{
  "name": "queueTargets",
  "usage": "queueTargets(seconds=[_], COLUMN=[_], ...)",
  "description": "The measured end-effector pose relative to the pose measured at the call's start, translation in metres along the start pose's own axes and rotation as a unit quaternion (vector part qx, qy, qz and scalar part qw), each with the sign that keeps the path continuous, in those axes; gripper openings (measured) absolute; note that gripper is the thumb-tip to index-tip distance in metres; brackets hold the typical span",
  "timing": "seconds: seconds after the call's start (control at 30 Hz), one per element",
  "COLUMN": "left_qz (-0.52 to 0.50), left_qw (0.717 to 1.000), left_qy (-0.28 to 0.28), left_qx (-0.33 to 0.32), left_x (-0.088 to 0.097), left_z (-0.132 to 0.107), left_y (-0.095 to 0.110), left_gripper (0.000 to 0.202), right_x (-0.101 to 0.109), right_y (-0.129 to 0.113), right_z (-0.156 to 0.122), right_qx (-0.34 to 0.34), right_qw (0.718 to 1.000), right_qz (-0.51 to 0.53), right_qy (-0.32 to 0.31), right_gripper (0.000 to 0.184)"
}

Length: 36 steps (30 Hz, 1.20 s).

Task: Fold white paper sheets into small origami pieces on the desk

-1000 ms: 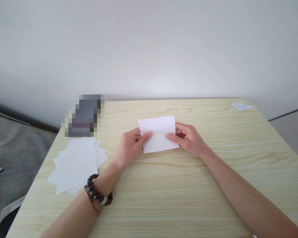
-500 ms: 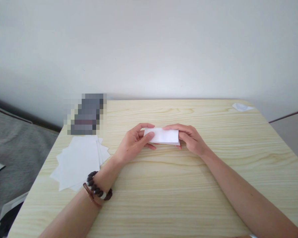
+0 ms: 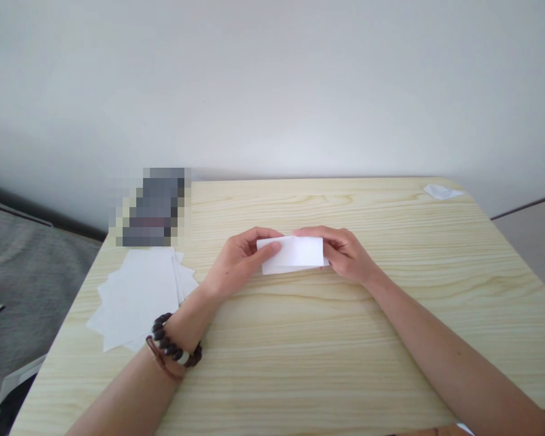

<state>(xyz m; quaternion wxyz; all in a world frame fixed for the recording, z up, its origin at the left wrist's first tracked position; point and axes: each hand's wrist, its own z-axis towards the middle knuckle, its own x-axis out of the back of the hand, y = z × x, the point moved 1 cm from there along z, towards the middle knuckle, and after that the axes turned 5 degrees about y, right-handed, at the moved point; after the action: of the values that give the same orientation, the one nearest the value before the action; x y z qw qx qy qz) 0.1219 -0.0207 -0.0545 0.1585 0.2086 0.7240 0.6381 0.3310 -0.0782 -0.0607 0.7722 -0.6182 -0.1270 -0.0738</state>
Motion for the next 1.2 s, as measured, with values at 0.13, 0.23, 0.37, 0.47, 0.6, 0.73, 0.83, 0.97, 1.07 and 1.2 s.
queueTargets(seconds=[0.13,0.23,0.37,0.47,0.6,0.73,0.83,0.97,1.07,1.2], left_qz=[0.021,0.000,0.004,0.013,0.019,0.035,0.040,0.044,0.049,0.064], left_qw=[1.000,0.999,0.998,0.998,0.998,0.997,0.996,0.996,0.996,0.995], left_qy=[-0.001,0.014,0.050,0.062,0.053,0.063,0.071,0.078,0.075,0.079], left_qx=[0.019,0.035,0.034,0.018,0.002,-0.013,-0.027,-0.022,-0.008,-0.002], left_x=[0.000,-0.002,-0.004,-0.004,-0.006,-0.006,-0.006,-0.006,-0.006,-0.005], left_z=[-0.002,-0.003,-0.001,0.000,0.000,0.000,0.000,0.000,0.000,0.000], left_y=[0.006,0.007,0.005,0.003,0.000,0.000,0.000,-0.001,-0.002,-0.003], left_gripper=[0.038,0.037,0.036,0.036,0.033,0.031,0.029,0.029,0.032,0.034], right_x=[0.001,0.002,0.002,0.000,-0.004,-0.005,-0.005,-0.006,-0.007,-0.007], right_y=[-0.001,-0.001,-0.001,-0.002,-0.003,-0.003,-0.003,-0.004,-0.004,-0.005], right_z=[0.000,-0.001,-0.001,0.000,0.001,0.002,0.001,0.002,0.002,0.003], right_qx=[-0.004,-0.044,-0.077,-0.073,-0.104,-0.119,-0.129,-0.128,-0.124,-0.113], right_qw=[0.999,0.999,0.995,0.995,0.994,0.992,0.991,0.992,0.992,0.992], right_qz=[-0.035,0.003,0.069,0.064,0.002,-0.014,-0.008,0.003,-0.001,-0.029], right_qy=[-0.006,-0.008,0.009,0.008,0.027,0.027,0.021,0.018,0.026,0.039], right_gripper=[0.032,0.033,0.051,0.055,0.031,0.024,0.024,0.028,0.034,0.030])
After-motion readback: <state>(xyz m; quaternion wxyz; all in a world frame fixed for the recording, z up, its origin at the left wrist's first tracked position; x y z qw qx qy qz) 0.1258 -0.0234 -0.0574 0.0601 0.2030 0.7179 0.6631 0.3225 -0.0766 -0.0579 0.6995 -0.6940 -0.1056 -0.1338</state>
